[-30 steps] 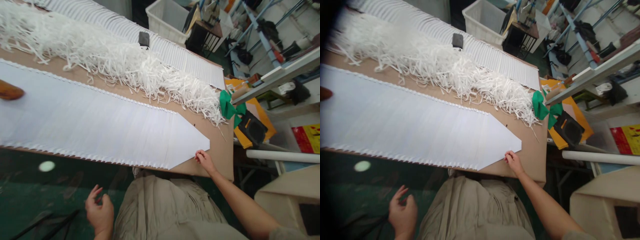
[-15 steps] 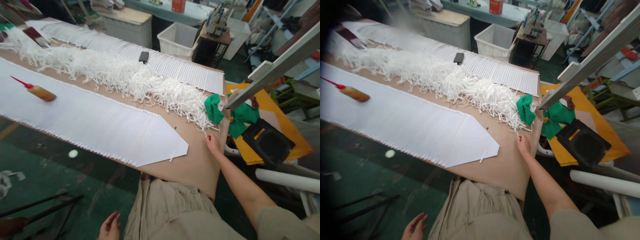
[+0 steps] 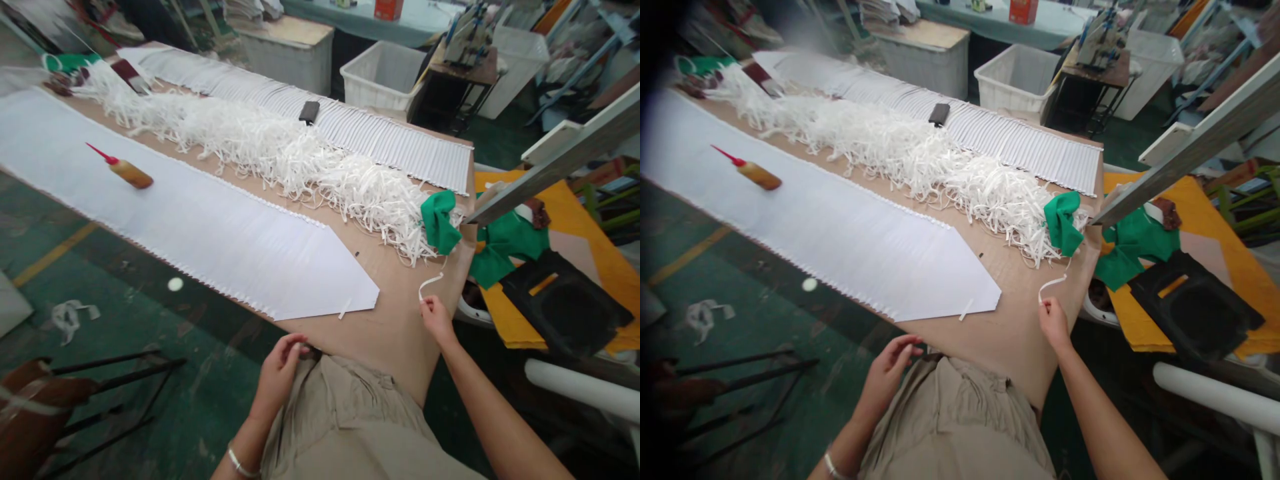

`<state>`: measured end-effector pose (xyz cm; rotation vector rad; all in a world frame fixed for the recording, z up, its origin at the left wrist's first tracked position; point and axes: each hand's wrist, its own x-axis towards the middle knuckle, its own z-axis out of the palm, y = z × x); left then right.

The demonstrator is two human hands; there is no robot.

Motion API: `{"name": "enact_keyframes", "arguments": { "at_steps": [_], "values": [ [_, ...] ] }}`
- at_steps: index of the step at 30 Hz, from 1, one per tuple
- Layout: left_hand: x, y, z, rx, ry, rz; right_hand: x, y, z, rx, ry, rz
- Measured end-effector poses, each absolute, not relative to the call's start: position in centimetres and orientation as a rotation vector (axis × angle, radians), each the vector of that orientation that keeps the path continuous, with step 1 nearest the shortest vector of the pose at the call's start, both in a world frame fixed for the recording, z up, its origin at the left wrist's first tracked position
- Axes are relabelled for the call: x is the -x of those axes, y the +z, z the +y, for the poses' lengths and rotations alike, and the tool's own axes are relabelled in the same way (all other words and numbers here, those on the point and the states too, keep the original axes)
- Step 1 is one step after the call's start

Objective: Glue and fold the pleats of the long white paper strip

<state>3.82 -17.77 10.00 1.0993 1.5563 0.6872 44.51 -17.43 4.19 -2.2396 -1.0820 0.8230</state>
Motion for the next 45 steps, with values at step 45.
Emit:
{"name": "enact_keyframes", "arguments": {
  "at_steps": [45],
  "values": [
    [-1.5,1.1,-11.6,-0.599,0.886,1.738,-32.1,3.6,13.7,1.812,1.542,-2.026]
  ]
}}
